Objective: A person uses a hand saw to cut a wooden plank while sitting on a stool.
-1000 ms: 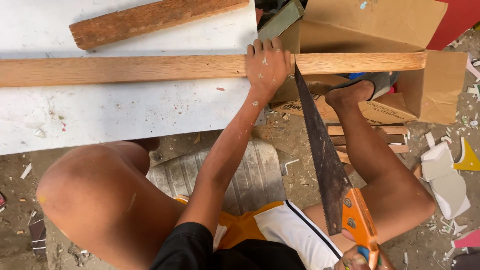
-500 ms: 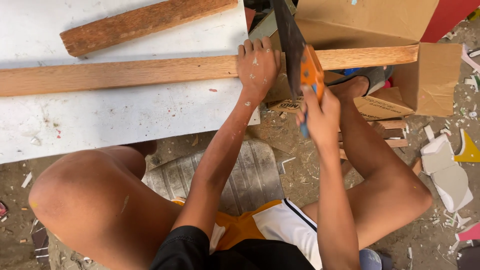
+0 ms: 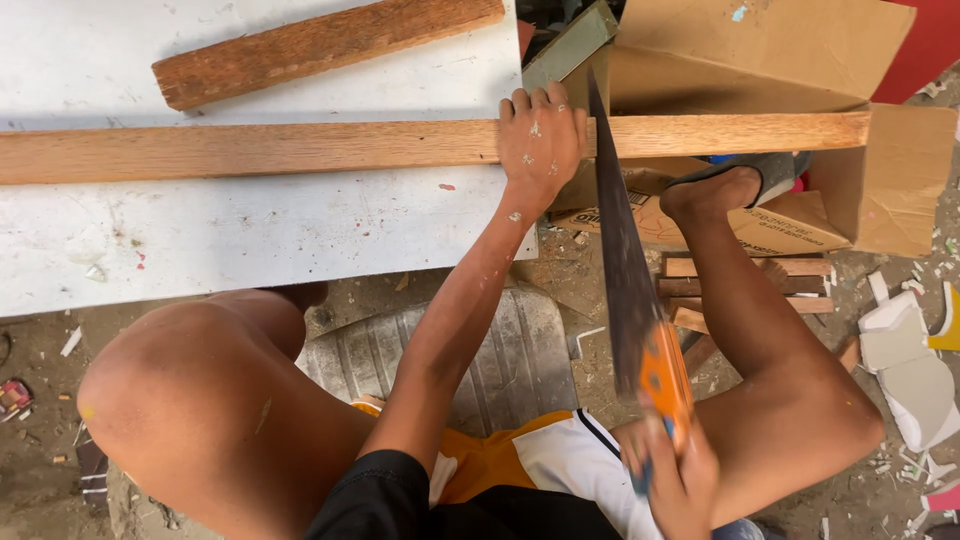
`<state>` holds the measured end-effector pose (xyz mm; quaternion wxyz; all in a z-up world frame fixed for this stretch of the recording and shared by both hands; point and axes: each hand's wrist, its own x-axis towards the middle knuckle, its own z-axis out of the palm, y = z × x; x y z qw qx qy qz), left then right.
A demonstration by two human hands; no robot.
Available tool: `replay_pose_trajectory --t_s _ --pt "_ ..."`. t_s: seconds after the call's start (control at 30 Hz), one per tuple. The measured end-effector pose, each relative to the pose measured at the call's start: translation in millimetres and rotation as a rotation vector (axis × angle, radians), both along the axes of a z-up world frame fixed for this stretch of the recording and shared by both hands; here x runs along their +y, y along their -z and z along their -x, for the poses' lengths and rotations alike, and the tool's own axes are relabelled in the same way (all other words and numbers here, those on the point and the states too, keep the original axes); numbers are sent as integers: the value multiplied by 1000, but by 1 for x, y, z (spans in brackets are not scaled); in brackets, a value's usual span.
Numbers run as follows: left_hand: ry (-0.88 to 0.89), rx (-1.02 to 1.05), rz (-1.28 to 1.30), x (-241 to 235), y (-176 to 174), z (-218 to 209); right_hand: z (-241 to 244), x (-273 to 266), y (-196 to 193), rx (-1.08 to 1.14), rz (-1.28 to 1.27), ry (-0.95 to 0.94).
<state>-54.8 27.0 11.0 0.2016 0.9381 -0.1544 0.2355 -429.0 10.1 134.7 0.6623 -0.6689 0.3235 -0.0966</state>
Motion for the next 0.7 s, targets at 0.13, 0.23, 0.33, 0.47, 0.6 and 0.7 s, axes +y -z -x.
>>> replay_pose_trajectory --t_s 0.13,0.23,0.33,0.47,0.6,0.7 --pt "15 -39 35 5 -5 6 24 20 -39 264 198 248" --pt "6 -99 54 5 -6 12 -17 -3 -40 238 187 147" --pt "-1 -122 69 2 6 15 -111 -44 16 -28 103 -37" --pt "5 -121 78 4 -4 19 -250 -57 13 -116 270 -185" --pt "0 -137 105 5 0 20 -284 -80 12 11 79 -194" --pt "-6 -156 102 2 -5 20 -273 -77 7 0 -12 -124"
